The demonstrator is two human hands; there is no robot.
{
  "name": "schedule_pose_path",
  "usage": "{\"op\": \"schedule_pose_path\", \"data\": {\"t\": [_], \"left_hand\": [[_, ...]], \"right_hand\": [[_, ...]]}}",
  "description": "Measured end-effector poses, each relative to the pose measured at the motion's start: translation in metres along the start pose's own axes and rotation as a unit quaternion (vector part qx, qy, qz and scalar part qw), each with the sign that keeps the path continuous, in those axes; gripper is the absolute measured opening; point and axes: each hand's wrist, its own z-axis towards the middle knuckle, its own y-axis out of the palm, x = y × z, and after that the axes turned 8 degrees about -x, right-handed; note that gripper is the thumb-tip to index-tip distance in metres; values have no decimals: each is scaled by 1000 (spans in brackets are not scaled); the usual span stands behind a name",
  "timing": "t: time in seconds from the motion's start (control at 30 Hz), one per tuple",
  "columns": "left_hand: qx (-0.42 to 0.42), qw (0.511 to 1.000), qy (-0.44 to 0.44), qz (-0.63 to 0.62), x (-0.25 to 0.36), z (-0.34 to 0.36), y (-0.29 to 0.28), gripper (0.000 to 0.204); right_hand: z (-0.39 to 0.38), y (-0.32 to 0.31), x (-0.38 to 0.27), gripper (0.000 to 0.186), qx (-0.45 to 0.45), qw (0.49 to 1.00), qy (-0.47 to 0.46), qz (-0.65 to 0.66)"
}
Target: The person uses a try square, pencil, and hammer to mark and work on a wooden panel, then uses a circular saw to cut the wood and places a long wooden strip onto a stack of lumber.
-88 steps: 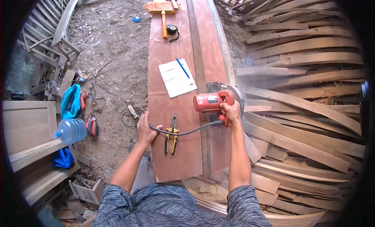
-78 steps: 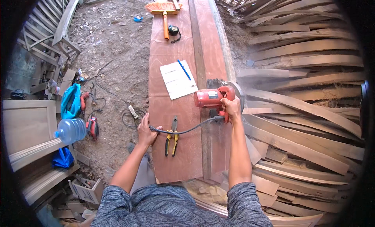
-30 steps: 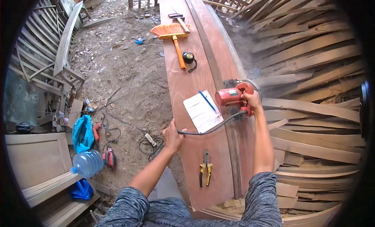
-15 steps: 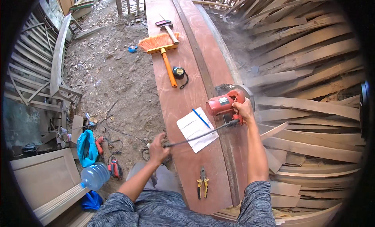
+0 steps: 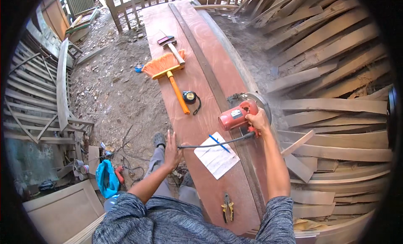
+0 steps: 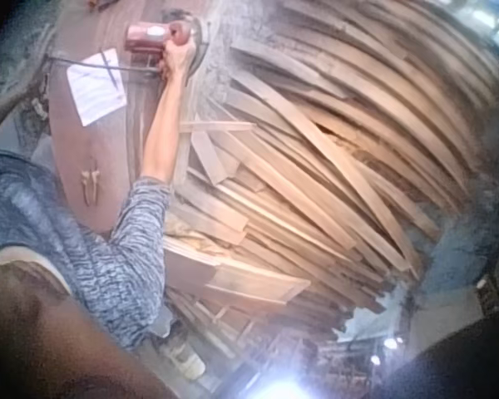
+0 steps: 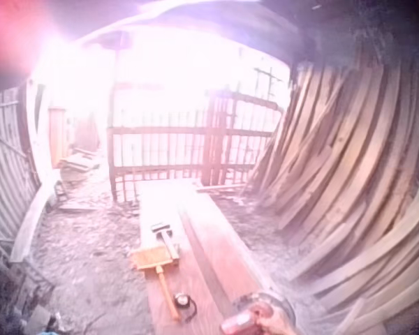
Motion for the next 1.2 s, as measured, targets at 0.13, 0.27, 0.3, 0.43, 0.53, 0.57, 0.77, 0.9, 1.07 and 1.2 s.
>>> {"op": "schedule_pose_path", "data": {"t": [0.13,0.27,0.3,0.43,0.53,0.57,0.77,0.9,1.07,1.2], "left_hand": [[44,996,-30,-66,-7,-27,13,79],[-224,944,-120,-211,-31,-44,0,62],[-231,942,-121,-212,-38,-43,-6,62],[-420,889,-20,-183,-68,-34,-30,48],[-392,892,-50,-220,-82,-25,-43,40],[-307,926,-66,-208,-85,-15,-50,41],[-77,974,-22,-213,-49,84,-132,45],[59,979,181,-71,-22,158,-183,44],[106,964,245,15,-20,212,-203,44],[119,957,260,54,-22,232,-217,44]], "right_hand": [[18,8,-11,11,-16,999,4,-37],[32,17,-18,18,-11,999,32,-34],[34,18,-18,12,-3,999,25,-32],[42,22,-24,13,-3,997,60,-45],[53,21,-24,11,-3,997,64,-41],[55,23,-28,9,2,998,54,-31],[67,22,-20,9,-5,999,50,-17],[79,28,-30,10,-6,999,52,-14],[100,30,-32,10,-8,999,33,-31],[119,39,-49,9,-15,998,54,-12]]}}
